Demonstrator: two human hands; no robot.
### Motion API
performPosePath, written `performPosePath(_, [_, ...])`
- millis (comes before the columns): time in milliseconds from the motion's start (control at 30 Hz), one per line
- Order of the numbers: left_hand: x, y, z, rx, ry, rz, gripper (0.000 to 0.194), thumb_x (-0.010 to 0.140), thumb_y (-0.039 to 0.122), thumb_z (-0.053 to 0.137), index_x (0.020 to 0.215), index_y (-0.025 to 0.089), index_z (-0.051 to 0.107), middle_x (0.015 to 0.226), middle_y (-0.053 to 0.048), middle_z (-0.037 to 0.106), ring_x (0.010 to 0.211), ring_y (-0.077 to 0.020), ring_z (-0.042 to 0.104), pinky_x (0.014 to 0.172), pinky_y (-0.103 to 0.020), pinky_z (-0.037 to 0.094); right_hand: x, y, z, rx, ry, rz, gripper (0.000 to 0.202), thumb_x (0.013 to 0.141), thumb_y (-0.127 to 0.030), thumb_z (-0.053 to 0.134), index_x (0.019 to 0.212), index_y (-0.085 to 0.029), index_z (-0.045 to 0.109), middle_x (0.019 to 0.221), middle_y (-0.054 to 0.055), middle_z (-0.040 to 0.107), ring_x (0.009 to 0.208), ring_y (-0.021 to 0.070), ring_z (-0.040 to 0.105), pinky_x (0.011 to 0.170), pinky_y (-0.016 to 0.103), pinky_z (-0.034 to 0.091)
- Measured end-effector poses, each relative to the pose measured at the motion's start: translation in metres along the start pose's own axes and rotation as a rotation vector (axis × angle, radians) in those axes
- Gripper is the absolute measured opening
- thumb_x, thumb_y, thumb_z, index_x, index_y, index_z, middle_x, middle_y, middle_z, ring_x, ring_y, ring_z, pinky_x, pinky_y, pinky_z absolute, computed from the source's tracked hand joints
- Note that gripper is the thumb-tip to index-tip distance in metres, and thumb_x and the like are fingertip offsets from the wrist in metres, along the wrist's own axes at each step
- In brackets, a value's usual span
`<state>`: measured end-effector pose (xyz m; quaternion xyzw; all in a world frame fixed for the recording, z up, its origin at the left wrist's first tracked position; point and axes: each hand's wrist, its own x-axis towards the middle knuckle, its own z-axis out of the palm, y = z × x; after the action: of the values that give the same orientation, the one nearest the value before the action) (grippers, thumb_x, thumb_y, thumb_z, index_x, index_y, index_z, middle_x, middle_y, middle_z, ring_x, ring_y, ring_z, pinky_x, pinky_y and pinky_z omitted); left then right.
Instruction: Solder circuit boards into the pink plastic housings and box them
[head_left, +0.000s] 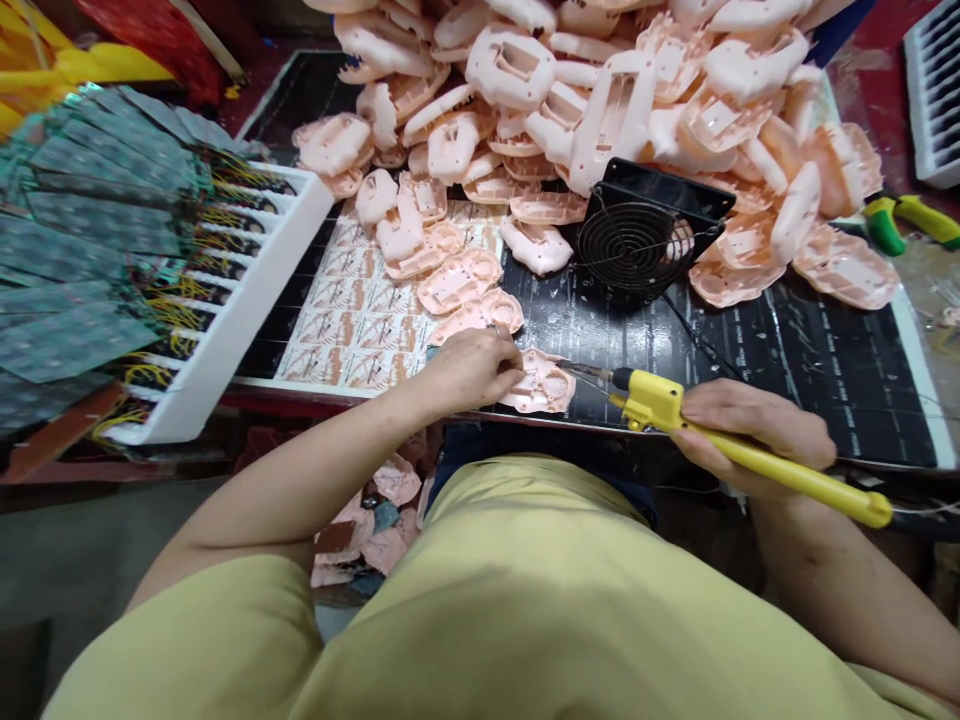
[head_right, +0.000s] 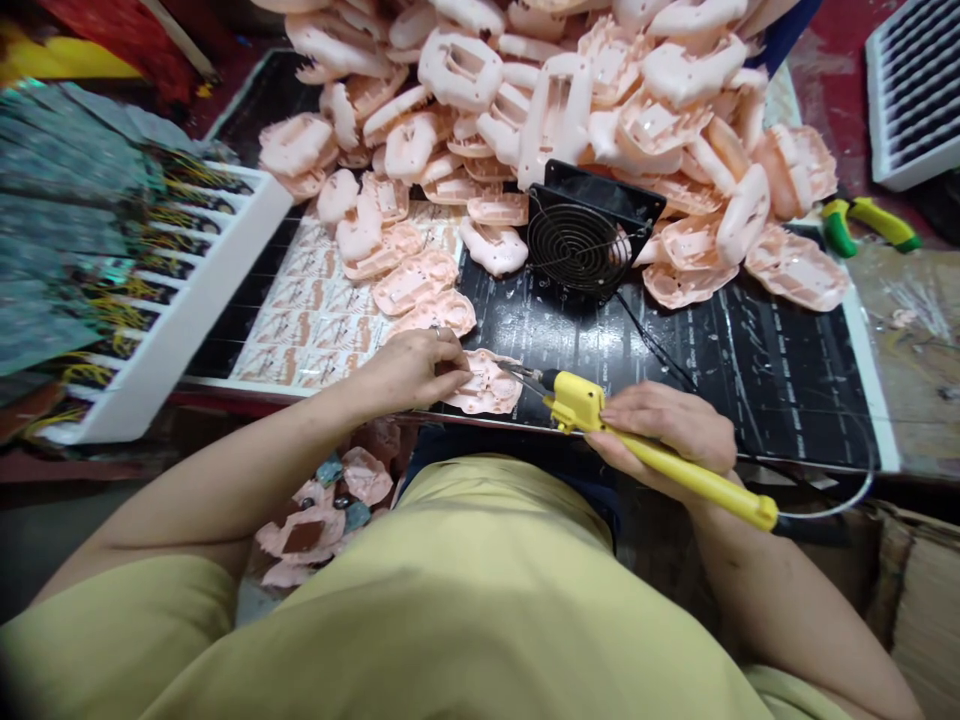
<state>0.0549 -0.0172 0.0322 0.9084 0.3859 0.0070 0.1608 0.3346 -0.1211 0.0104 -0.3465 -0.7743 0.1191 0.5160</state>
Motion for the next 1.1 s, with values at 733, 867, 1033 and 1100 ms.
performPosePath(733, [-0.013, -0.005, 0.005, -0.168, 0.054, 0.055, 0.014, 0.082, 0.025, 0.066, 0.073, 0.017, 0.071, 0.086, -0.005, 0.072, 0.084, -0.0194, 0.063, 0.084, -0.033, 0.041, -0.020, -0.007, 0.003, -0.108, -0.049, 0.014, 0.050, 0.074, -0.016, 0.077, 0.121, -0.024, 0.062, 0.079, 0.002, 0.073, 0.067, 0.0172, 0.070, 0.056, 0.026, 0.060])
performPosePath(867, [-0.012, 0.000, 0.002, -0.076, 0.026, 0.039, 0.014, 0.081, 0.025, 0.063, 0.073, 0.017, 0.071, 0.089, -0.004, 0.072, 0.085, -0.0206, 0.062, 0.086, -0.037, 0.037, -0.015, -0.008, 0.011, -0.012, -0.058, -0.049, 0.036, 0.072, -0.012, 0.077, 0.105, -0.022, 0.065, 0.072, 0.000, 0.071, 0.062, 0.0157, 0.069, 0.056, 0.026, 0.061])
performPosePath(1033, [-0.006, 0.006, -0.005, 0.021, -0.047, 0.015, 0.015, 0.081, 0.026, 0.062, 0.073, 0.018, 0.072, 0.087, -0.005, 0.072, 0.084, -0.0213, 0.061, 0.083, -0.037, 0.035, -0.009, -0.009, 0.017, -0.017, -0.074, -0.060, 0.027, 0.071, -0.010, 0.077, 0.092, -0.021, 0.064, 0.070, 0.001, 0.070, 0.063, 0.0147, 0.069, 0.057, 0.024, 0.060])
performPosePath(1100, [-0.003, 0.009, -0.008, 0.079, -0.083, 0.024, 0.015, 0.080, 0.026, 0.062, 0.074, 0.018, 0.072, 0.085, -0.005, 0.072, 0.085, -0.0221, 0.061, 0.082, -0.037, 0.034, -0.007, -0.009, 0.017, -0.017, -0.098, -0.070, 0.027, 0.071, -0.009, 0.077, 0.091, -0.021, 0.064, 0.071, 0.001, 0.070, 0.063, 0.0144, 0.069, 0.058, 0.023, 0.060])
